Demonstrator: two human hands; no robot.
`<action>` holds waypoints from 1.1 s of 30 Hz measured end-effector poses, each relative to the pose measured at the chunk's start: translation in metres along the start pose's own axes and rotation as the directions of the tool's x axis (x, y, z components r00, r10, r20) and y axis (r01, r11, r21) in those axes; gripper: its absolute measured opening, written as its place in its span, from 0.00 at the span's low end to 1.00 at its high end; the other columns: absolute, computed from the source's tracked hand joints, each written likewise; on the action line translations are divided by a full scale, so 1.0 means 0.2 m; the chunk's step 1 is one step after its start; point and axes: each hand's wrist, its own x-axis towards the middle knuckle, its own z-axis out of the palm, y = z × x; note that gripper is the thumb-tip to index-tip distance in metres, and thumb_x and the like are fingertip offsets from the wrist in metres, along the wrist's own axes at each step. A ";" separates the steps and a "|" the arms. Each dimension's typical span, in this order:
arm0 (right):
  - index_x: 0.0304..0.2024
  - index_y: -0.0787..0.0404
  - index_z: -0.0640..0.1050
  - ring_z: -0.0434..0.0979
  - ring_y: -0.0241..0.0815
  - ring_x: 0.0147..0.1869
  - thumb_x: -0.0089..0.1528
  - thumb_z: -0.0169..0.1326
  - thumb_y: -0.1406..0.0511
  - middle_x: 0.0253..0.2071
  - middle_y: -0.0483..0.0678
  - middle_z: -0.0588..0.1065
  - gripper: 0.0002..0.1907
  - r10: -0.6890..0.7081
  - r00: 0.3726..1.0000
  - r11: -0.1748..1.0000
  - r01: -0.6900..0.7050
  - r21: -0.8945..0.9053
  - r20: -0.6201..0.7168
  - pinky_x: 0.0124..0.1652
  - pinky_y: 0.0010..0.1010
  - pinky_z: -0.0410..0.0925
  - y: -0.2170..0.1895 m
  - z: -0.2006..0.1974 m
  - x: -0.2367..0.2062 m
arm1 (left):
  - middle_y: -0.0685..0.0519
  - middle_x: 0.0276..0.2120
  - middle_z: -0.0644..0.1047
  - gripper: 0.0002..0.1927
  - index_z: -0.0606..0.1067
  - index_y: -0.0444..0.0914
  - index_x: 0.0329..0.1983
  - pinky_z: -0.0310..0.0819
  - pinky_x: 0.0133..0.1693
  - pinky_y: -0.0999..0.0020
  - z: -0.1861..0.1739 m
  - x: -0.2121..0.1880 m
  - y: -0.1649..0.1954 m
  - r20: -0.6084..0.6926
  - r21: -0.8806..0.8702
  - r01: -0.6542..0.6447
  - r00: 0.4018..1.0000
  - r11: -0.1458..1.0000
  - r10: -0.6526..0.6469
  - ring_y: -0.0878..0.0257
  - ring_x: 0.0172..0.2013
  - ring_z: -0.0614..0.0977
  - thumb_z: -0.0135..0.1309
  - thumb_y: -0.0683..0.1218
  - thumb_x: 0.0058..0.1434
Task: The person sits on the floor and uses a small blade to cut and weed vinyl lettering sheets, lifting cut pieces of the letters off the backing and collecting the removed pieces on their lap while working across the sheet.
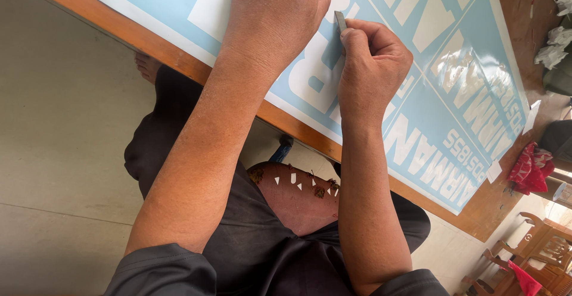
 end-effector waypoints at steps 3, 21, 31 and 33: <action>0.35 0.64 0.86 0.72 0.29 0.27 0.60 0.56 0.69 0.24 0.43 0.78 0.08 0.018 1.000 1.000 -0.018 0.000 0.000 0.33 0.22 0.66 -0.01 0.00 0.00 | 0.55 0.30 0.82 0.09 0.81 0.42 0.48 0.74 0.29 0.66 0.00 0.00 0.00 -0.048 0.009 -0.030 0.998 0.999 0.031 0.63 0.27 0.82 0.63 0.47 0.66; 0.35 0.63 0.85 0.74 0.30 0.28 0.61 0.55 0.70 0.26 0.44 0.80 0.08 0.017 1.000 1.000 -0.017 -0.003 0.018 0.35 0.22 0.68 0.00 -0.01 0.00 | 0.55 0.30 0.82 0.10 0.81 0.43 0.50 0.73 0.29 0.66 -0.02 0.01 -0.01 -0.014 0.010 -0.036 0.999 0.999 0.036 0.63 0.27 0.82 0.64 0.47 0.66; 0.36 0.63 0.85 0.74 0.30 0.29 0.61 0.55 0.69 0.27 0.44 0.80 0.08 -0.004 1.000 1.000 0.005 -0.012 0.030 0.35 0.22 0.69 0.01 0.00 0.00 | 0.55 0.30 0.82 0.10 0.81 0.43 0.50 0.74 0.30 0.65 -0.02 0.00 -0.01 -0.010 0.033 -0.042 0.999 0.999 0.042 0.62 0.28 0.82 0.63 0.48 0.67; 0.36 0.63 0.85 0.74 0.30 0.28 0.62 0.55 0.69 0.27 0.44 0.80 0.08 0.001 1.000 1.000 -0.001 -0.003 0.031 0.35 0.22 0.68 0.01 0.00 0.00 | 0.54 0.30 0.82 0.09 0.81 0.43 0.49 0.74 0.30 0.65 -0.02 0.01 -0.01 0.022 0.016 -0.026 0.999 1.000 0.026 0.62 0.28 0.82 0.63 0.48 0.68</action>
